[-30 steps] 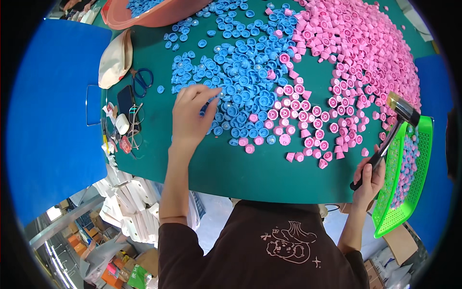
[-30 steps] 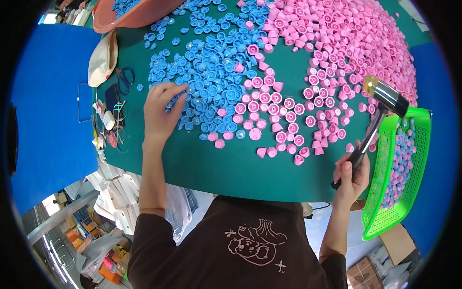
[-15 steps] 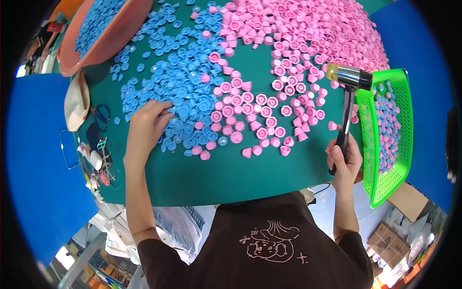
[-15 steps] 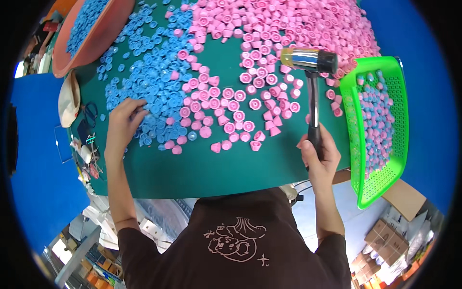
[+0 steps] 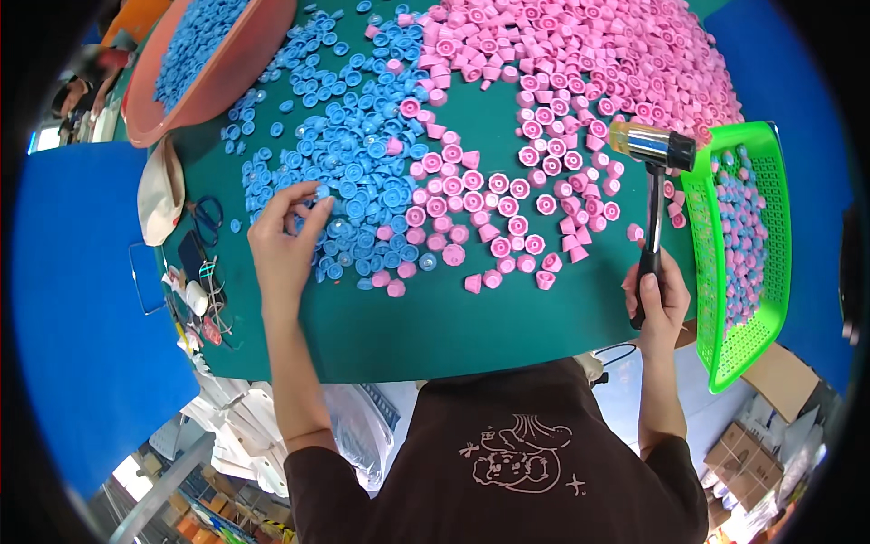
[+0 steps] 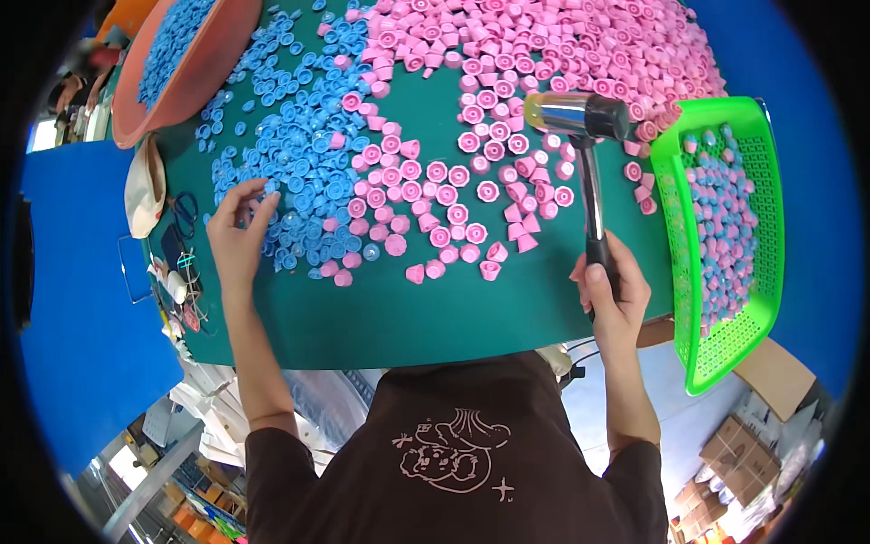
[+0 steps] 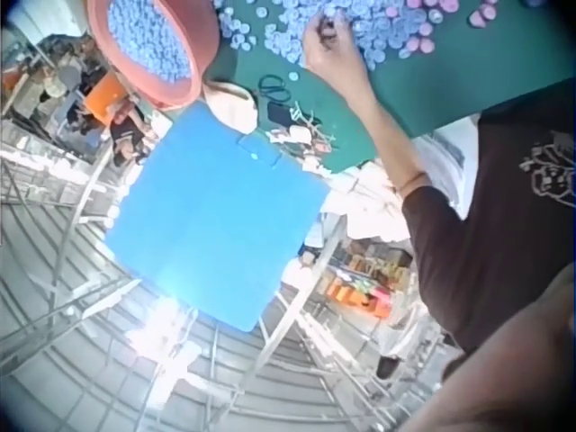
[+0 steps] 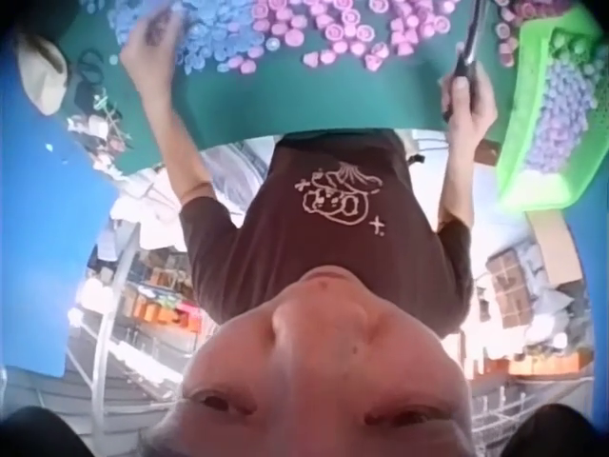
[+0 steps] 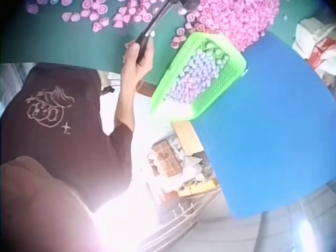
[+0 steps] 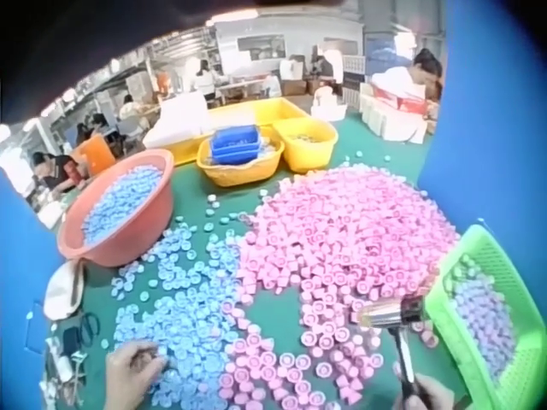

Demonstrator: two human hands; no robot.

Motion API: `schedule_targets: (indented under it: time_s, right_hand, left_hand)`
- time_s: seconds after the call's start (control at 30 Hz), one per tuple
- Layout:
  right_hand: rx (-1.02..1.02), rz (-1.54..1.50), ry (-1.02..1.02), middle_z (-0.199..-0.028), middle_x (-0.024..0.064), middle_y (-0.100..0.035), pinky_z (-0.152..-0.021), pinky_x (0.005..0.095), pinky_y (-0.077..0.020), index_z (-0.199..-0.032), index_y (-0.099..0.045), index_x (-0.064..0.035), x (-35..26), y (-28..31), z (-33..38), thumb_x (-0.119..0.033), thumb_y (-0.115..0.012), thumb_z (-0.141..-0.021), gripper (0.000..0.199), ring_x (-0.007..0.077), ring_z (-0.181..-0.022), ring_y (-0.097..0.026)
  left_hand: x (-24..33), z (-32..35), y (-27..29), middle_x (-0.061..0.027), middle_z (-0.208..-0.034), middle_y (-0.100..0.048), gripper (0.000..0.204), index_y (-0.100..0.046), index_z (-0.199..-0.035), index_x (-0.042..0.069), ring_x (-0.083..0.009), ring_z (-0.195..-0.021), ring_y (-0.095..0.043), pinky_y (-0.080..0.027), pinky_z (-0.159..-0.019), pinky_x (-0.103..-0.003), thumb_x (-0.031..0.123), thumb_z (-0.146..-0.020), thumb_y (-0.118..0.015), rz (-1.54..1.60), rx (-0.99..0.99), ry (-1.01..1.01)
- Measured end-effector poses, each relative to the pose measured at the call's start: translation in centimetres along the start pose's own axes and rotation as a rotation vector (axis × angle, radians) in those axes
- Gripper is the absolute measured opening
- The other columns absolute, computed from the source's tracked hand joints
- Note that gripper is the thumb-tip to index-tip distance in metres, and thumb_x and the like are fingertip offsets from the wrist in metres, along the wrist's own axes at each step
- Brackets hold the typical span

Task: Assembling and sorting small colorful plastic toy components using a small hammer at a workbench.

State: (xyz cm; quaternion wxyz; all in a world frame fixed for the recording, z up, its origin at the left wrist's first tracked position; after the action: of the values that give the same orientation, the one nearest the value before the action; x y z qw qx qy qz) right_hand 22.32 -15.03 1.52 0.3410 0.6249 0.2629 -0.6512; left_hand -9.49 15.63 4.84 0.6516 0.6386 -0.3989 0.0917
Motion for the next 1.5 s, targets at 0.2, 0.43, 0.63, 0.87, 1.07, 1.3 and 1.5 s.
schedule_targets:
  time_s: [0.2,0.43,0.63,0.87,1.07,1.3,1.5]
  right_hand:
    - [-0.089,0.099,-0.081,-0.082,0.0069,-0.062,-0.047,0.0179,-0.0373,-0.133,-0.049,0.0027,-0.7,-2.0,-1.4,-0.019,-0.057,-0.096,0.044,0.0053,-0.057,-0.049]
    - [-0.226,0.264,-0.049,-0.086,0.0034,-0.064,-0.052,0.0174,-0.0348,-0.138,-0.048,-0.0032,-1.2,-4.7,-2.1,-0.015,-0.059,-0.095,0.047,0.0024,-0.058,-0.045]
    - [-0.272,0.383,0.01,-0.09,0.0053,-0.066,-0.059,0.0187,-0.0412,-0.135,-0.053,-0.003,-1.9,-5.8,-2.5,-0.011,-0.061,-0.093,0.044,0.0057,-0.068,-0.054]
    - [-0.341,0.428,0.014,-0.11,0.0157,-0.068,-0.082,0.0297,-0.0505,-0.132,-0.056,-0.002,-2.8,-7.8,-3.3,-0.01,-0.063,-0.091,0.041,0.0192,-0.094,-0.066]
    - [-0.338,0.476,0.085,-0.101,0.0099,-0.068,-0.074,0.0246,-0.0495,-0.131,-0.057,-0.0014,-3.2,-8.3,-3.4,-0.01,-0.064,-0.091,0.042,0.0124,-0.085,-0.064]
    - [-0.352,0.49,0.096,-0.102,0.0127,-0.068,-0.075,0.0267,-0.0499,-0.132,-0.056,-0.0026,-3.4,-9.2,-3.4,-0.008,-0.063,-0.091,0.042,0.0148,-0.084,-0.065]
    - [-0.347,0.592,0.365,-0.082,0.0126,-0.061,-0.062,0.0321,-0.0472,-0.133,-0.056,-0.0065,-7.4,-10.9,-3.6,0.0,-0.061,-0.087,0.047,0.0205,-0.066,-0.058]
  left_hand:
    - [7.9,-0.6,-5.6,-0.0055,-0.086,-0.068,0.025,-0.071,-0.099,0.004,-0.0123,-0.068,-0.057,-0.044,-0.06,-0.025,0.006,-0.075,-0.078,0.088,0.002,-0.309]
    - [9.1,-1.5,-8.5,-0.0075,-0.089,-0.066,0.026,-0.071,-0.093,0.004,-0.0241,-0.083,-0.059,-0.047,-0.074,-0.036,0.011,-0.07,-0.08,-0.019,-0.063,-0.479]
    - [9.0,-1.9,-8.8,-0.0075,-0.089,-0.065,0.026,-0.071,-0.093,0.005,-0.0247,-0.084,-0.058,-0.046,-0.075,-0.036,0.012,-0.069,-0.08,0.005,-0.097,-0.47]
    - [9.1,-2.1,-8.5,-0.0048,-0.085,-0.064,0.025,-0.071,-0.089,0.005,-0.025,-0.082,-0.056,-0.045,-0.073,-0.037,0.013,-0.068,-0.081,0.078,-0.07,-0.5]
    - [8.6,-2.1,-8.9,-0.0047,-0.084,-0.064,0.024,-0.07,-0.087,0.005,-0.0255,-0.08,-0.055,-0.045,-0.072,-0.038,0.014,-0.067,-0.08,0.067,-0.089,-0.494]
    - [8.6,-2.3,-8.8,-0.0058,-0.084,-0.063,0.025,-0.069,-0.087,0.005,-0.027,-0.08,-0.056,-0.044,-0.073,-0.038,0.014,-0.066,-0.08,0.064,-0.125,-0.449]
    - [7.9,-2.3,-4.7,-0.0075,-0.087,-0.066,0.025,-0.07,-0.091,0.004,-0.0262,-0.083,-0.059,-0.045,-0.074,-0.036,0.015,-0.071,-0.08,0.096,-0.004,-0.396]
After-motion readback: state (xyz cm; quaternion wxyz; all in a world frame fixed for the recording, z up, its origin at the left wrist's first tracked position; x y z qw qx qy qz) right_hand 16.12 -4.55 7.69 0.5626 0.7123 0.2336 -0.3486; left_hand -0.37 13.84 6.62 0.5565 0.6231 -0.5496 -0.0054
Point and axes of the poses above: each hand's wrist, its own z-axis away from the middle knuckle, its own y-axis out of the back of the hand, x = y × z, the point moved 9 cm from there along -z, towards the middle knuckle
